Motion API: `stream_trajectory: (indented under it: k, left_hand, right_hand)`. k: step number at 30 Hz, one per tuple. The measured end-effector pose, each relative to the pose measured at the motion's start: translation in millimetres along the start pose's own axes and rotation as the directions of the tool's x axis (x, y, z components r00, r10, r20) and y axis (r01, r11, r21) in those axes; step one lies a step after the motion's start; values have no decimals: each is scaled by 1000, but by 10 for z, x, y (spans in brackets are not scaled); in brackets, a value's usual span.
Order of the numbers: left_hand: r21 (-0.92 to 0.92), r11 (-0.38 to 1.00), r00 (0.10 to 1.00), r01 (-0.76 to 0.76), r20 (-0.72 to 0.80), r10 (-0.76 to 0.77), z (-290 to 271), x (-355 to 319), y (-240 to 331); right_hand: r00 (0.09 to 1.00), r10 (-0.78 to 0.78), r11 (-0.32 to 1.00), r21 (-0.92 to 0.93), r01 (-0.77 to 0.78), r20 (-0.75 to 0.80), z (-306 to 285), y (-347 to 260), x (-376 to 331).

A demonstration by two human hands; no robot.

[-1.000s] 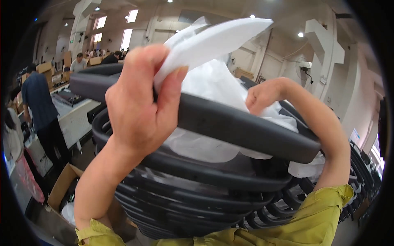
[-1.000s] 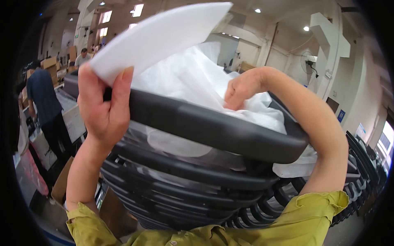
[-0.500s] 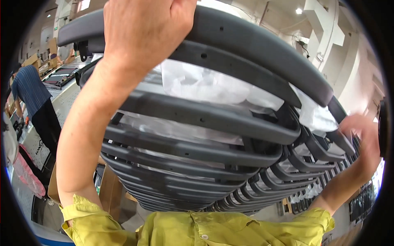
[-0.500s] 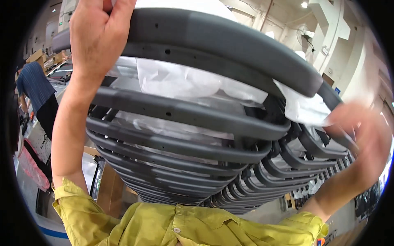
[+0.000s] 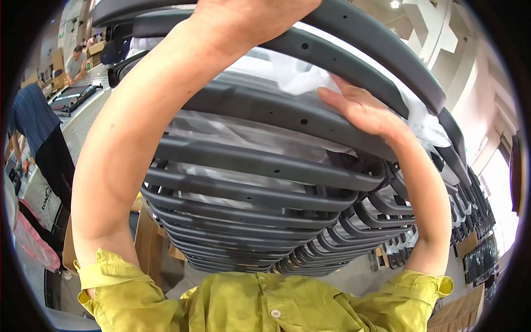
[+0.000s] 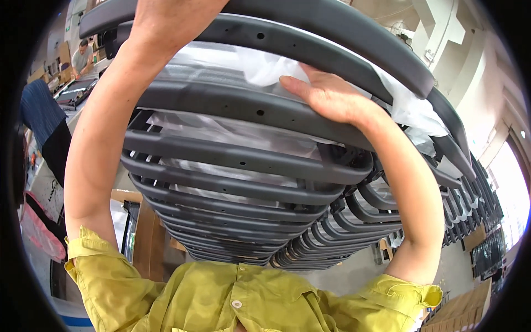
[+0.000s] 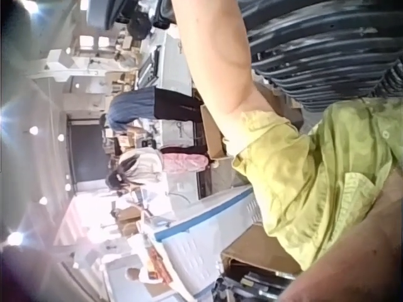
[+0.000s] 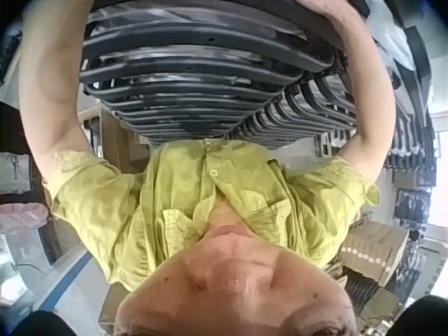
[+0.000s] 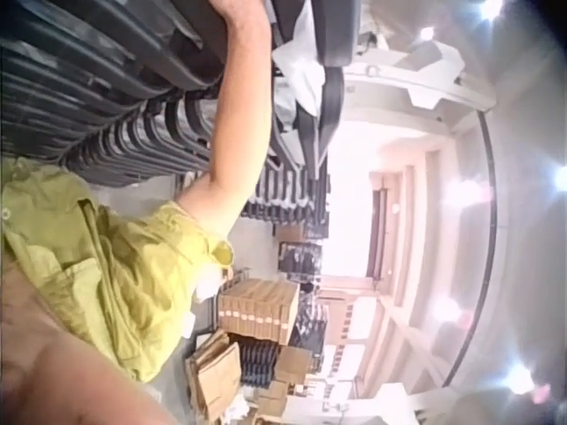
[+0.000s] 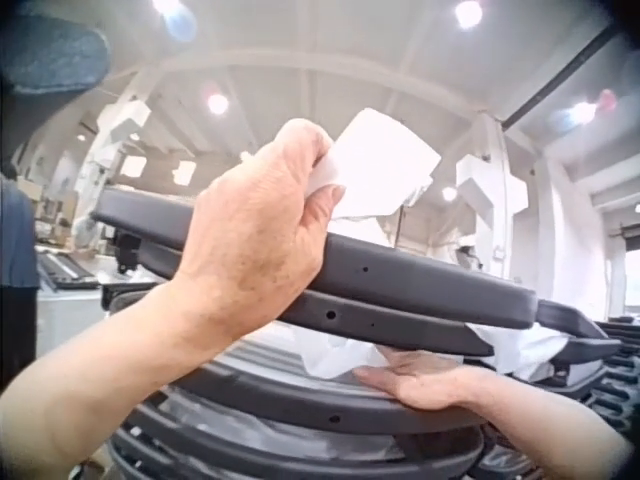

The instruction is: Wrapping protective foam padding around the metal frames of office chairs on a factory floor.

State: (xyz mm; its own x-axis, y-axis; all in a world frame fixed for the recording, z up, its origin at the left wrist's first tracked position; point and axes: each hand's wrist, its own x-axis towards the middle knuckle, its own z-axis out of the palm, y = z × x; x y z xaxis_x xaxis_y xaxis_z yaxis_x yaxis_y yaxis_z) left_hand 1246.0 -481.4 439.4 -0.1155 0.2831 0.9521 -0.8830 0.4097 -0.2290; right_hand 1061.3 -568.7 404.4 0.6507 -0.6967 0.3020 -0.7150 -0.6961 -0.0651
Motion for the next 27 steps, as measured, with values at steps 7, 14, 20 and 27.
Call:
stream_trajectory:
  k: [7, 14, 20, 27]
  left_hand:
    - [-37, 999, 999, 32, 8, -32, -24, 23, 2]
    - [7, 998, 998, 59, 35, -59, -71, 83, 42]
    - [-559, 693, 890, 456, 271, -366, -205, 183, -109]
    - [-768, 175, 756, 616, 513, -407, -662, 121, 315]
  right_hand:
    - [955, -22, 824, -546, -150, -297, 147, 262, 537]
    - [650, -17, 994, 83, -70, 760, 43, 288, 229]
    - [972, 20, 961, 264, -84, 236, -386, 100, -573]
    - [615, -89, 863, 248, 441, -783, -407, -105, -1757]
